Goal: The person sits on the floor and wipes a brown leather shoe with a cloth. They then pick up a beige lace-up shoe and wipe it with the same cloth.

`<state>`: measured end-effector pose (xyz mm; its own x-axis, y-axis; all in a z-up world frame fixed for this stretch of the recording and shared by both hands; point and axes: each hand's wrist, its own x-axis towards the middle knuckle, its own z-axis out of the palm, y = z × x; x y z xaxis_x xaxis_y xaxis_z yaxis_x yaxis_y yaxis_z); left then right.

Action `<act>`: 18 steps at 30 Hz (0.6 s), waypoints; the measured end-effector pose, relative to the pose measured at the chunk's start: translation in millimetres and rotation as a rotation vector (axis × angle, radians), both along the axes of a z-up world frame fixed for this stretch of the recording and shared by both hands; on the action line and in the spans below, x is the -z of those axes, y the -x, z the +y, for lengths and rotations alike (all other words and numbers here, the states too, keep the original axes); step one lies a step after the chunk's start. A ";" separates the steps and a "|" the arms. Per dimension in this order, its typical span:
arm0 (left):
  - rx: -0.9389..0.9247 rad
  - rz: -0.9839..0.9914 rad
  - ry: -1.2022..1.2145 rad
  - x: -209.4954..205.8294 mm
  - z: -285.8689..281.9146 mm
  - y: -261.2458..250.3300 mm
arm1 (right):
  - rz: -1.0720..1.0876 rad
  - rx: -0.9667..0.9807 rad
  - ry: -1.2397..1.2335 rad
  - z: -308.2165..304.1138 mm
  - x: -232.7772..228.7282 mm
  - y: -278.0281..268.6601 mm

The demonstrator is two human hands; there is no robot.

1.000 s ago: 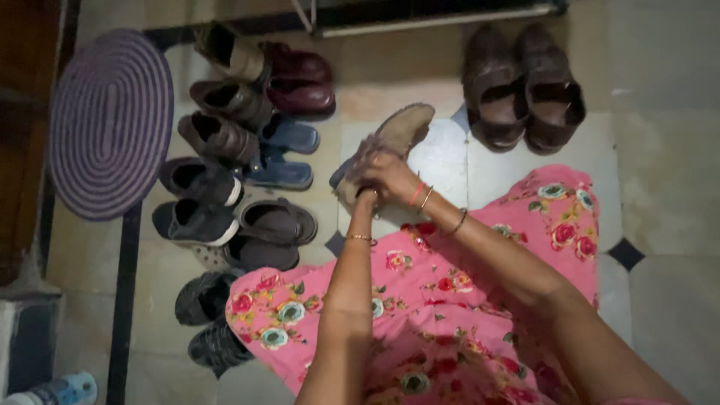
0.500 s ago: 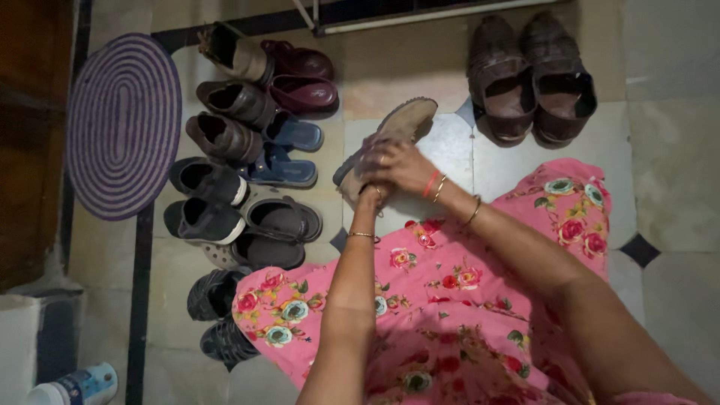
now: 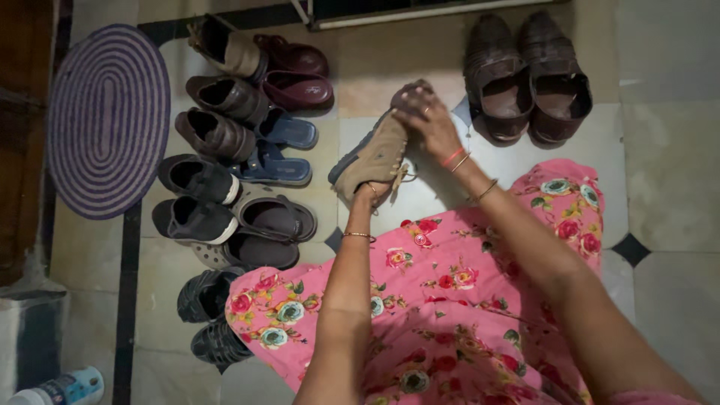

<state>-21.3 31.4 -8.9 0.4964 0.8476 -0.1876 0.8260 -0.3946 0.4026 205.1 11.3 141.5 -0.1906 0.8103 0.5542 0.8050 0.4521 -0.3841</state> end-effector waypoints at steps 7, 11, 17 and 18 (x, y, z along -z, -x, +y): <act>-0.022 0.092 -0.012 -6.1 -1.7 1.3 | 0.042 -0.161 0.117 -34.3 -0.5 79.3; -0.033 0.154 -0.022 -10.9 -3.3 4.7 | 0.009 -0.256 0.139 -31.2 6.5 103.2; -0.039 0.139 -0.033 -16.1 2.7 4.8 | -0.048 -0.395 0.264 -18.1 8.7 121.9; -0.043 0.131 -0.033 -15.8 3.7 4.0 | 0.005 -0.464 0.262 -16.2 7.6 125.3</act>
<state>-25.2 35.1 6.9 0.4325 0.8745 -0.2198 0.8871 -0.3690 0.2774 79.8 -4.9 133.9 -0.5599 0.7529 0.3459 0.5411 0.6484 -0.5355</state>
